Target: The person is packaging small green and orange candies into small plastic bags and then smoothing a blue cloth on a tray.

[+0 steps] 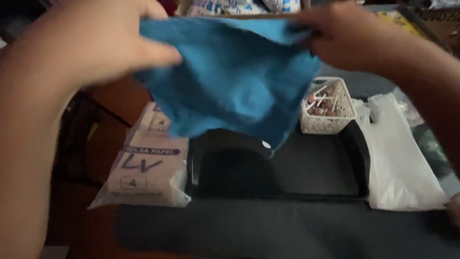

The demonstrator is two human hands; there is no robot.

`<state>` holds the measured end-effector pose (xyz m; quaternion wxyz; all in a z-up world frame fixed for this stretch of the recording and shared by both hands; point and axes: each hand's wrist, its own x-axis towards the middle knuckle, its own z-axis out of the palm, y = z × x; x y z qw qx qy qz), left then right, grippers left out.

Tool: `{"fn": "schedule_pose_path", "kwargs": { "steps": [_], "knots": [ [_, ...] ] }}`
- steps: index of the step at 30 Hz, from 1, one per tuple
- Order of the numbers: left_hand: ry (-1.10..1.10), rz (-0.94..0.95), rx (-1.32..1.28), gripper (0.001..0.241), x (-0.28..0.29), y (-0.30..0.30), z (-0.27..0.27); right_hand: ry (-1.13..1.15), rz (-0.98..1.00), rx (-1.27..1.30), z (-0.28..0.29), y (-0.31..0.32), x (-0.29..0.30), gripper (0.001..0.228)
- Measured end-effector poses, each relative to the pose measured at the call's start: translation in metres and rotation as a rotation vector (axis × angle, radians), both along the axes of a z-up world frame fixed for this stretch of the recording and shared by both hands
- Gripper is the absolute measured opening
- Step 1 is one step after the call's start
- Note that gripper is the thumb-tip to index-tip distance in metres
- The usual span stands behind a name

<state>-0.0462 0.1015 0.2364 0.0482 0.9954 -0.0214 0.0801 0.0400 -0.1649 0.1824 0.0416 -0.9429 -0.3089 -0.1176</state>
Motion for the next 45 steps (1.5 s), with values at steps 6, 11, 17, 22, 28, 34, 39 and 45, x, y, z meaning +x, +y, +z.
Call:
{"fn": "schedule_pose_path", "kwargs": {
  "steps": [6,11,17,22,28,34,39,45],
  "knots": [
    [0.073,-0.669,-0.406,0.046,-0.036,-0.074,-0.062,0.324,0.309,-0.038,-0.053,-0.037,0.071,0.056],
    [0.423,-0.766,-0.089,0.07,-0.032,-0.051,-0.121,-0.229,0.111,-0.449,-0.119,-0.066,0.027,0.055],
    [-0.219,-0.546,0.418,0.021,-0.067,-0.002,-0.235,-0.07,0.389,-0.223,-0.23,-0.079,-0.086,0.054],
    [-0.412,-0.502,0.526,0.031,-0.063,0.015,-0.274,-0.063,0.384,-0.07,-0.258,-0.068,-0.11,0.046],
    [-0.074,-0.594,-0.058,0.02,-0.064,0.016,-0.25,0.142,0.44,0.049,-0.248,-0.126,-0.104,0.038],
    [0.438,-0.193,-0.246,0.04,-0.018,0.007,-0.202,1.453,-0.59,0.975,-0.24,-0.153,-0.043,0.045],
    [-0.447,-0.357,0.27,0.062,0.049,0.018,-0.214,-0.427,-0.201,-0.04,-0.186,-0.092,-0.036,0.039],
    [-0.171,-0.524,-0.186,0.05,0.007,-0.04,-0.254,-0.032,0.206,0.003,-0.237,-0.073,-0.047,0.045]
  ]
}}
